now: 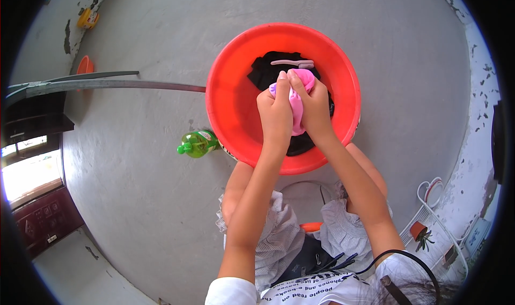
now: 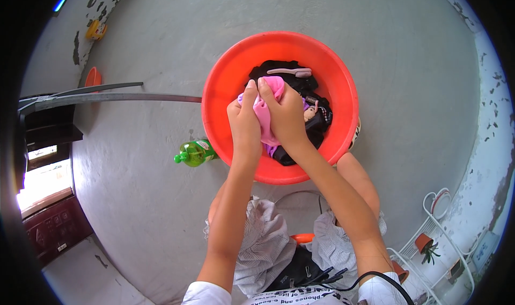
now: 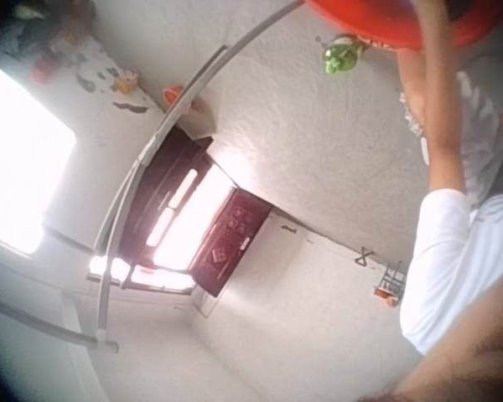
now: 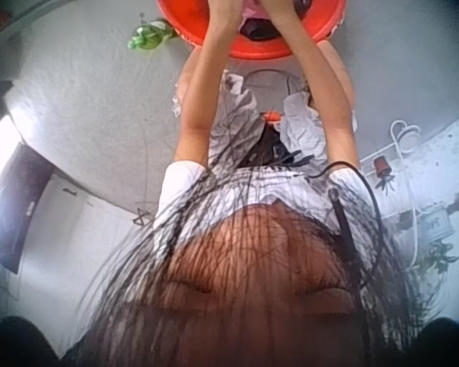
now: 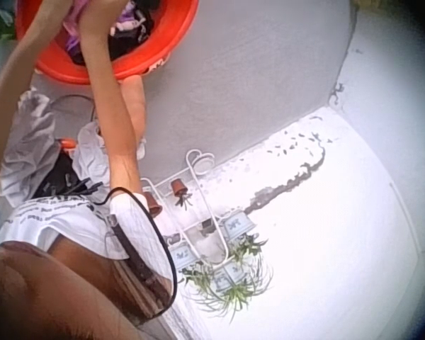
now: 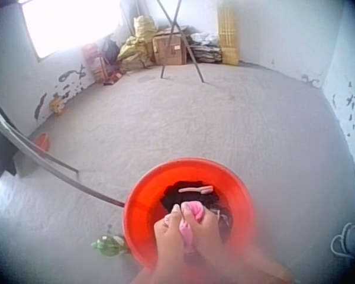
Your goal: The person hand-washes laundry by scrubbing and rubbing a garment by hand over a basin of water.
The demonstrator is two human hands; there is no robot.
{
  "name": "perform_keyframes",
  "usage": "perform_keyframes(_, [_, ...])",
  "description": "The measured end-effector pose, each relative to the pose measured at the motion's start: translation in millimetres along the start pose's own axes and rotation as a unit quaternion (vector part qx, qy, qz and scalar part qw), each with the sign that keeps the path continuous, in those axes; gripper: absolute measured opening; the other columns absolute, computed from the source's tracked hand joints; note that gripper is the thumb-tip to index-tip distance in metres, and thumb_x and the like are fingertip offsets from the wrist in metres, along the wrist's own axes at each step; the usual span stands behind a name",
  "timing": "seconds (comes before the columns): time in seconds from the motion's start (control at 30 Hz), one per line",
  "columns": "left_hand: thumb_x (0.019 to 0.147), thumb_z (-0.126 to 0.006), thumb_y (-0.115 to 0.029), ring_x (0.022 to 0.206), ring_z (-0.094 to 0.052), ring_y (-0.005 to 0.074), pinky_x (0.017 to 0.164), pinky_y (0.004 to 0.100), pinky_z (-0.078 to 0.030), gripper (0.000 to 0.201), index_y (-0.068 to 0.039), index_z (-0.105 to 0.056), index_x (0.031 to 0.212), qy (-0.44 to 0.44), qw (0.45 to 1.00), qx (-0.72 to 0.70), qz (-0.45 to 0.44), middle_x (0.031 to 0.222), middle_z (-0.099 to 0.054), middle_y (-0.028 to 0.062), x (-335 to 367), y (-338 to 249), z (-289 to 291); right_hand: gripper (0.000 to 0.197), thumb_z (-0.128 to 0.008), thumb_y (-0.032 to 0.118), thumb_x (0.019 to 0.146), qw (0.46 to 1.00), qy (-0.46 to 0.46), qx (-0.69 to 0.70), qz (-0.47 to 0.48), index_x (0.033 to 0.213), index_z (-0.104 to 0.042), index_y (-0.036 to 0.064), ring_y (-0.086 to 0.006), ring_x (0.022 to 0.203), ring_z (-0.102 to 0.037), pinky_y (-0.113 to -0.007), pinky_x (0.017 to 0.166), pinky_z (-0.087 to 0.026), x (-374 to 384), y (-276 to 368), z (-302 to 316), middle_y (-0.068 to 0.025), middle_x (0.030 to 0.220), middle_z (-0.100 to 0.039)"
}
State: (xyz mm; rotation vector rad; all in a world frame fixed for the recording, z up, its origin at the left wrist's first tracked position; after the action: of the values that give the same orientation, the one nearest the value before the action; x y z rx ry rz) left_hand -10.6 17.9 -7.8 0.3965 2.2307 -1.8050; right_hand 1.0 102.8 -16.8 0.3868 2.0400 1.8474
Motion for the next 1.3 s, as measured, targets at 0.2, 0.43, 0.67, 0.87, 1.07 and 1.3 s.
perform_keyframes(0.2, [0.091, -0.047, -0.028, 0.048, -0.03, 0.002, 0.042, 0.0232, -0.024, 0.042, -0.009, -0.039, 0.054, -0.023, 0.998, -0.045, -0.042, 0.052, -0.037, -0.0071, 11.9, -8.2, 7.5, 0.027, -0.057, 0.024, 0.085, 0.999, 0.021, -0.042, 0.028, 0.078, -0.058, -0.002, -0.0093, 0.057, -0.051, -0.026, 0.053, -0.041, -13.9, 5.4, -7.2, -0.008, 0.062, -0.057])
perform_keyframes(0.43, [0.089, -0.049, -0.029, 0.049, -0.035, 0.0031, 0.043, 0.0225, -0.027, 0.036, -0.01, -0.042, 0.058, -0.012, 0.998, -0.048, -0.036, 0.055, -0.041, -0.0055, 9.7, -6.4, 1.3, 0.025, -0.056, 0.021, 0.086, 0.997, 0.022, -0.054, 0.045, 0.077, -0.057, -0.0015, -0.0082, 0.055, -0.048, -0.026, 0.051, -0.04, -11.5, 7.6, -4.7, -0.0064, 0.059, -0.055])
perform_keyframes(0.67, [0.09, -0.049, -0.029, 0.053, -0.039, 0.0018, 0.045, 0.02, -0.031, 0.035, -0.008, -0.05, 0.062, 0.007, 1.0, 0.01, -0.011, 0.059, -0.047, -0.0052, 1.6, 8.6, -6.0, 0.027, -0.055, 0.022, 0.086, 1.0, 0.006, 0.029, -0.001, 0.069, -0.053, 0.002, -0.0053, 0.057, -0.042, -0.023, 0.053, -0.037, 5.6, 2.7, 3.0, 0.0015, 0.06, -0.048])
perform_keyframes(0.87, [0.089, -0.05, -0.029, 0.051, -0.038, 0.0022, 0.044, 0.0209, -0.03, 0.036, -0.008, -0.049, 0.06, -0.004, 0.999, 0.003, -0.05, 0.057, -0.046, -0.0053, 10.7, 1.7, -0.1, 0.026, -0.056, 0.022, 0.086, 1.0, -0.001, 0.023, 0.009, 0.071, -0.055, 0.0005, -0.006, 0.057, -0.046, -0.024, 0.053, -0.039, -2.0, 3.6, -2.6, -0.0014, 0.061, -0.054])
perform_keyframes(1.07, [0.089, -0.049, -0.028, 0.048, -0.034, 0.0027, 0.043, 0.0219, -0.027, 0.037, -0.011, -0.042, 0.057, -0.015, 0.998, -0.03, -0.049, 0.054, -0.041, -0.006, 19.4, -5.6, 8.2, 0.023, -0.057, 0.02, 0.085, 0.998, 0.019, -0.038, 0.05, 0.077, -0.057, -0.0016, -0.0069, 0.058, -0.048, -0.025, 0.052, -0.041, -12.7, 6.4, -9.1, -0.006, 0.062, -0.057])
perform_keyframes(1.3, [0.09, -0.048, -0.028, 0.053, -0.041, 0.0021, 0.046, 0.0195, -0.031, 0.032, -0.008, -0.053, 0.065, 0.009, 1.0, -0.002, -0.013, 0.061, -0.048, -0.0047, 3.2, 3.5, -8.2, 0.025, -0.056, 0.021, 0.086, 1.0, 0.004, 0.025, 0.013, 0.072, -0.056, -0.0002, -0.0055, 0.058, -0.045, -0.023, 0.054, -0.039, 6.1, 0.6, 3.9, -0.0003, 0.062, -0.053])
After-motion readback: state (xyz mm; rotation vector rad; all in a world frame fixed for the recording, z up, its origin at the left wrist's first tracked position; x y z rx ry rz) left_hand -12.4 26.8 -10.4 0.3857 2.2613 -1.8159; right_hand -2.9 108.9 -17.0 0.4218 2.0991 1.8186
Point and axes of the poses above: each hand's wrist, its own x-axis towards the middle knuckle, its own z-axis out of the back of the hand, y = z × x, the point moved 3 cm from there along x, towards the middle knuckle
